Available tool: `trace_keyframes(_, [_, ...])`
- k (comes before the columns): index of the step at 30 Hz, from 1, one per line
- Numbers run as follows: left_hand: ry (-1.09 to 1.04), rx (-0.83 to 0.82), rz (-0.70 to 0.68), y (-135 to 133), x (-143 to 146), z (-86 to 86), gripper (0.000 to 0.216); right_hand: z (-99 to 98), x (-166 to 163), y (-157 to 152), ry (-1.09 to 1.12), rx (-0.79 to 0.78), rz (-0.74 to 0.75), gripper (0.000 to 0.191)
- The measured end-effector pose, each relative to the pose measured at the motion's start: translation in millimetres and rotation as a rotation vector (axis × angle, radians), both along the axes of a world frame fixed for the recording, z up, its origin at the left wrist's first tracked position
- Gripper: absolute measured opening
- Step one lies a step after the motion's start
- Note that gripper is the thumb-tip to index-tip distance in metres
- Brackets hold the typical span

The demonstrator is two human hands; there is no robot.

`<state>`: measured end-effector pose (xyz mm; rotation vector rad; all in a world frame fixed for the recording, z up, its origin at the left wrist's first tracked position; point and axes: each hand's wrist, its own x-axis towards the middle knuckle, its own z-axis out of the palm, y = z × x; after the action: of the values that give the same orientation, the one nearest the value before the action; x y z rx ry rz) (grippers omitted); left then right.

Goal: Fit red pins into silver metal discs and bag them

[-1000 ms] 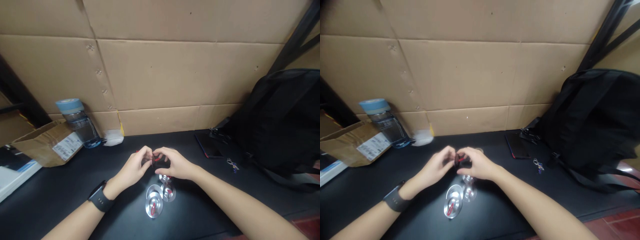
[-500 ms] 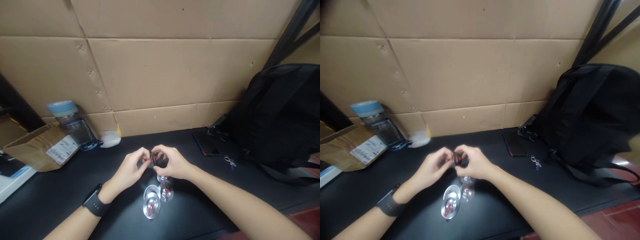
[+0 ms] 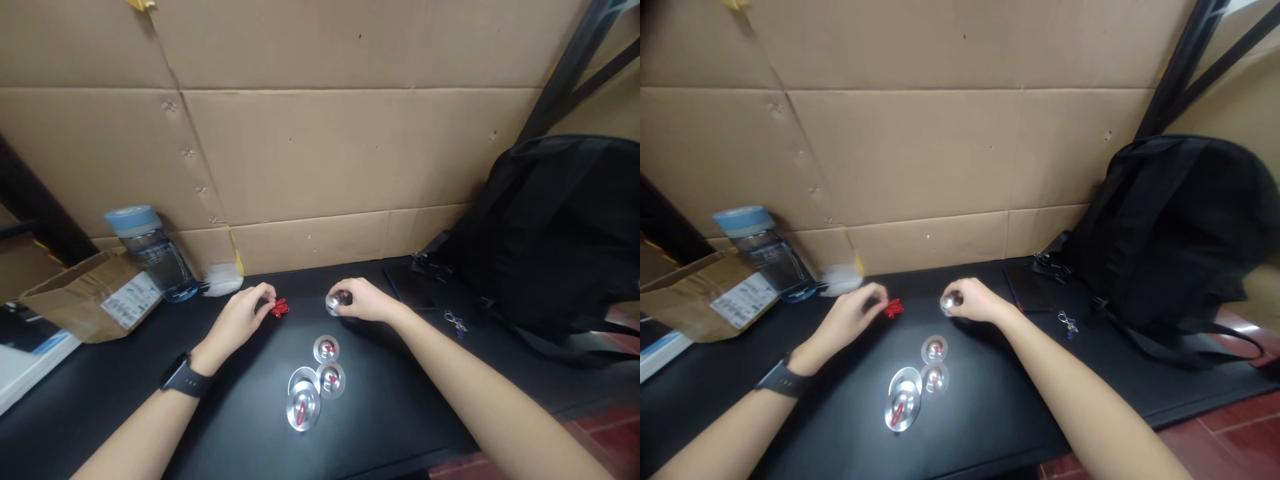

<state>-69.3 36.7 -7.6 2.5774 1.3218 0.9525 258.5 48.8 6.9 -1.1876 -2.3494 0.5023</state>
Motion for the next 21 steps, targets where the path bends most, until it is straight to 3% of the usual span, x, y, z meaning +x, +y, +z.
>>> trace_keyframes(3, [0.008,0.002,-0.006,-0.2,0.5,-1.4,0.006,-1.1,0.5,-0.2,0.01,-0.059,0.046,0.027])
trace_keyframes(7, [0.006,0.007,-0.016,-1.1,1.7,-0.3,0.008,0.4,3.0,-2.6,-0.038,0.045,0.091,0.026])
trace_keyframes(11, [0.008,0.006,0.006,-2.8,4.0,1.4,0.013,6.7,-0.4,-13.9,-0.119,0.118,0.048,0.047])
trace_keyframes(13, [0.011,0.004,0.013,-3.7,5.3,1.5,0.016,11.4,-6.5,-22.0,-0.14,0.107,0.146,0.053])
trace_keyframes(17, [0.006,0.024,0.011,-6.6,8.3,2.2,0.017,14.5,-21.1,-33.4,-0.145,-0.056,0.517,0.027])
trace_keyframes(19, [-0.008,0.04,-0.001,-9.5,10.7,4.1,0.016,11.6,-26.1,-34.9,-0.142,-0.083,0.565,0.016])
trace_keyframes(21, [-0.029,0.032,-0.034,-13.9,14.3,7.0,0.015,8.6,-28.9,-34.7,-0.117,-0.03,0.501,0.014])
